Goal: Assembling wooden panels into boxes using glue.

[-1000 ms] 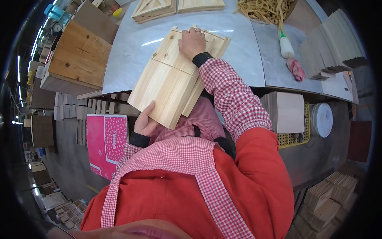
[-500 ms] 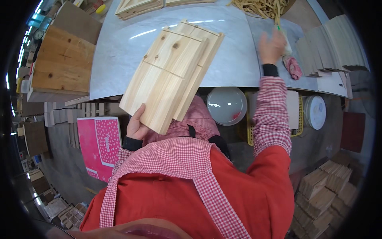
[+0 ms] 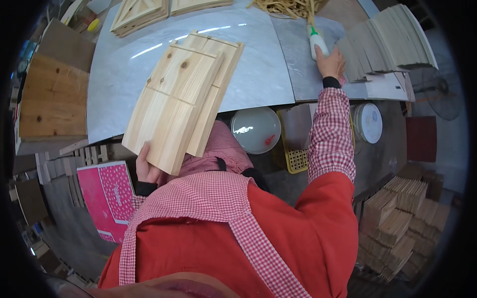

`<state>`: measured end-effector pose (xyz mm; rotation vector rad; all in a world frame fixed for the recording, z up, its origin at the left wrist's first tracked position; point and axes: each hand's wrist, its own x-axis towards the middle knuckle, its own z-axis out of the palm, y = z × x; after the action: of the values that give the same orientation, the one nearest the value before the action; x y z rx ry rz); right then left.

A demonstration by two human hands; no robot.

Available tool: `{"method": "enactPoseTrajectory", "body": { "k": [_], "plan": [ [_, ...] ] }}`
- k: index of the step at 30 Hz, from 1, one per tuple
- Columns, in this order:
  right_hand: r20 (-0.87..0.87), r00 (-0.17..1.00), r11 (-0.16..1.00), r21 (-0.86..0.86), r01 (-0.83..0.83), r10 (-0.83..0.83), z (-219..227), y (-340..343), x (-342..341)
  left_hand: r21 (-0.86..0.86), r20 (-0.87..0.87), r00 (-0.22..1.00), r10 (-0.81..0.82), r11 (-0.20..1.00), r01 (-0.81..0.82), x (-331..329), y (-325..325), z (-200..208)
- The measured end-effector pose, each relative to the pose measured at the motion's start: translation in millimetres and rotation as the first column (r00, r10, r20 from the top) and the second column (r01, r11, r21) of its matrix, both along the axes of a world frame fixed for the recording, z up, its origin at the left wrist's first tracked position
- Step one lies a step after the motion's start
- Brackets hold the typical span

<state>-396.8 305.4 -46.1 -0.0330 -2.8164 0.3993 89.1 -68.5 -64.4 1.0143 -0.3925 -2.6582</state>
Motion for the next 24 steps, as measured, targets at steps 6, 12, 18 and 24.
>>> {"method": "enactPoseTrajectory", "body": {
  "k": [6,12,18,24],
  "plan": [
    [-0.216,0.922,0.918,0.31,-0.247,0.321,-43.5,77.9,38.5,-0.143,-0.057,0.998,0.024,0.989,-0.032,2.1,4.8,-26.7],
    [-0.187,0.913,0.845,-0.347,-0.407,0.363,-23.0,-4.7,90.5,-0.115,-0.004,1.0,0.011,0.993,-0.012,12.6,6.6,-23.8],
    [-0.313,0.736,0.765,-0.044,-0.643,0.6,-57.9,-105.5,-2.7,-0.003,0.178,0.983,0.042,0.999,-0.042,30.9,16.8,-5.7],
    [-0.314,0.639,0.613,-0.19,-0.767,0.702,-79.1,-215.9,-38.6,-0.116,0.308,0.936,0.173,0.983,-0.143,34.6,48.7,-1.1]
  ]
}}
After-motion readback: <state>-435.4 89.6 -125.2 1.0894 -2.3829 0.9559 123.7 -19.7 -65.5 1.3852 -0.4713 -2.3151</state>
